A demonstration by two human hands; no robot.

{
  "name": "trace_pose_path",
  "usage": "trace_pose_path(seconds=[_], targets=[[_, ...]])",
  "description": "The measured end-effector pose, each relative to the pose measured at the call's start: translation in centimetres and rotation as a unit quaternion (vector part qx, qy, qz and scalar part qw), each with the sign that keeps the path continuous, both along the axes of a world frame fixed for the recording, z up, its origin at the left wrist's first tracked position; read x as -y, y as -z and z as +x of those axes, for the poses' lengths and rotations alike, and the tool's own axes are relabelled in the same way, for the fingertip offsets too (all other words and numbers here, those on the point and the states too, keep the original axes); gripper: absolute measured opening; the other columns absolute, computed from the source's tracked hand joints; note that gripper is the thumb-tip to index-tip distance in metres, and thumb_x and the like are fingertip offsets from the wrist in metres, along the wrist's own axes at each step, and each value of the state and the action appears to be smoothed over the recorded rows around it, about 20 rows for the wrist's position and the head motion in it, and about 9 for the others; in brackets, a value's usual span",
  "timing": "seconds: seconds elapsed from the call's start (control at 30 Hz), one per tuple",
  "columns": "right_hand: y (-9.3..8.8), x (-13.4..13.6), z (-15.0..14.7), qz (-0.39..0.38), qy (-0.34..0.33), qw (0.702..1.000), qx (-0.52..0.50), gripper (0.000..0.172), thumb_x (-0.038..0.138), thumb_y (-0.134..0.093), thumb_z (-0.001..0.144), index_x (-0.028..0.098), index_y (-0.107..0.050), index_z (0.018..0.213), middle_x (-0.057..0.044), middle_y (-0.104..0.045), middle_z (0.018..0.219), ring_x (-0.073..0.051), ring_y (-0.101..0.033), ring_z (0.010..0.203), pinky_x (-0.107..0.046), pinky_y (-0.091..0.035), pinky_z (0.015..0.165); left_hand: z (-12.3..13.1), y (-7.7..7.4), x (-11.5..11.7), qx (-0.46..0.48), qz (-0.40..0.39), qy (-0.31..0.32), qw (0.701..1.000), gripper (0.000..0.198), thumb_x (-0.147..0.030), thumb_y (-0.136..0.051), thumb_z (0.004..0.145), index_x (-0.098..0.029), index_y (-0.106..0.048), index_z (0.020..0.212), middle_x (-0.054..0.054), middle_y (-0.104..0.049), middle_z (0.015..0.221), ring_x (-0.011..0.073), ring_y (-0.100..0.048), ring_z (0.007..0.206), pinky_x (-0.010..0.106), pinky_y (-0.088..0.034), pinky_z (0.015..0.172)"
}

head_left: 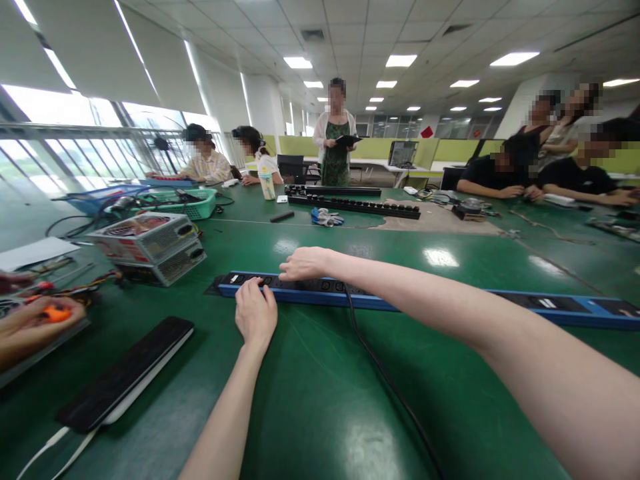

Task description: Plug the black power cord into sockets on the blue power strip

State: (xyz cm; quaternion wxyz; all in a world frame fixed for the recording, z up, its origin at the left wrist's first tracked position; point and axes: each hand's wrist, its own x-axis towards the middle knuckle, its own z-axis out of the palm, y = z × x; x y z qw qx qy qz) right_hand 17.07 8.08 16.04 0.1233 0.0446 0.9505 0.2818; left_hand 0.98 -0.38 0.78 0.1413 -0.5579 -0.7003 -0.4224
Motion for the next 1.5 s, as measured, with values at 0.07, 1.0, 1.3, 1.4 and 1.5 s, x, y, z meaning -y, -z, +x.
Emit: trace_pose_path(seconds=[0.07, 1.0, 1.3, 1.4, 1.5], targets=[[0.0, -0.2, 0.1, 0.008, -0.004, 1.000, 0.000, 0.026, 0.014, -0.045, 0.106, 0.019, -0.063, 0.124, -0.010, -0.070, 0.113, -0.020, -0.072, 0.093, -0.031, -0.047, 0.067, 0.1, -0.1, 0.1, 0.001, -0.002, 0.000, 1.000, 0.034, -0.031, -0.043, 0.102, -0.017, -0.057, 0.130, 0.016, -0.061, 0.132, 0.0315, -0.052, 0.128, 0.047, -0.044, 0.110], [0.9, -0.5, -0.7, 0.004, -0.053, 0.999, 0.005, 0.020, 0.013, -0.051, 0.103, 0.018, -0.068, 0.112, -0.007, -0.076, 0.104, -0.021, -0.075, 0.091, -0.032, -0.051, 0.067, 0.1, -0.1, 0.0, -0.001, -0.008, -0.008, 1.000, 0.034, -0.031, -0.043, 0.102, -0.017, -0.059, 0.129, 0.016, -0.063, 0.131, 0.0309, -0.053, 0.128, 0.045, -0.045, 0.109], [1.3, 0.2, -0.9, -0.017, -0.036, 0.999, -0.003, 0.017, 0.011, -0.055, 0.099, 0.015, -0.071, 0.105, -0.011, -0.077, 0.102, -0.021, -0.075, 0.092, -0.031, -0.052, 0.071, 0.2, -0.3, 0.1, 0.001, -0.018, -0.018, 1.000, 0.034, -0.031, -0.042, 0.103, -0.018, -0.059, 0.129, 0.015, -0.064, 0.130, 0.0308, -0.054, 0.127, 0.045, -0.046, 0.108], [1.2, 0.5, -1.1, -0.013, -0.041, 0.999, -0.003, 0.018, 0.010, -0.054, 0.099, 0.015, -0.071, 0.103, -0.012, -0.077, 0.102, -0.021, -0.076, 0.092, -0.032, -0.053, 0.073, 0.3, -0.5, 0.2, 0.009, -0.023, -0.019, 1.000, 0.034, -0.031, -0.043, 0.102, -0.019, -0.060, 0.130, 0.014, -0.063, 0.130, 0.0301, -0.054, 0.127, 0.045, -0.048, 0.106], [1.1, 0.8, -1.2, -0.025, -0.022, 0.999, -0.008, 0.020, 0.009, -0.053, 0.099, 0.015, -0.071, 0.101, -0.012, -0.077, 0.102, -0.020, -0.076, 0.092, -0.032, -0.053, 0.076, 0.3, -0.6, 0.4, 0.019, -0.026, -0.021, 0.999, 0.034, -0.031, -0.042, 0.103, -0.021, -0.060, 0.129, 0.013, -0.064, 0.130, 0.0293, -0.054, 0.127, 0.044, -0.049, 0.103]])
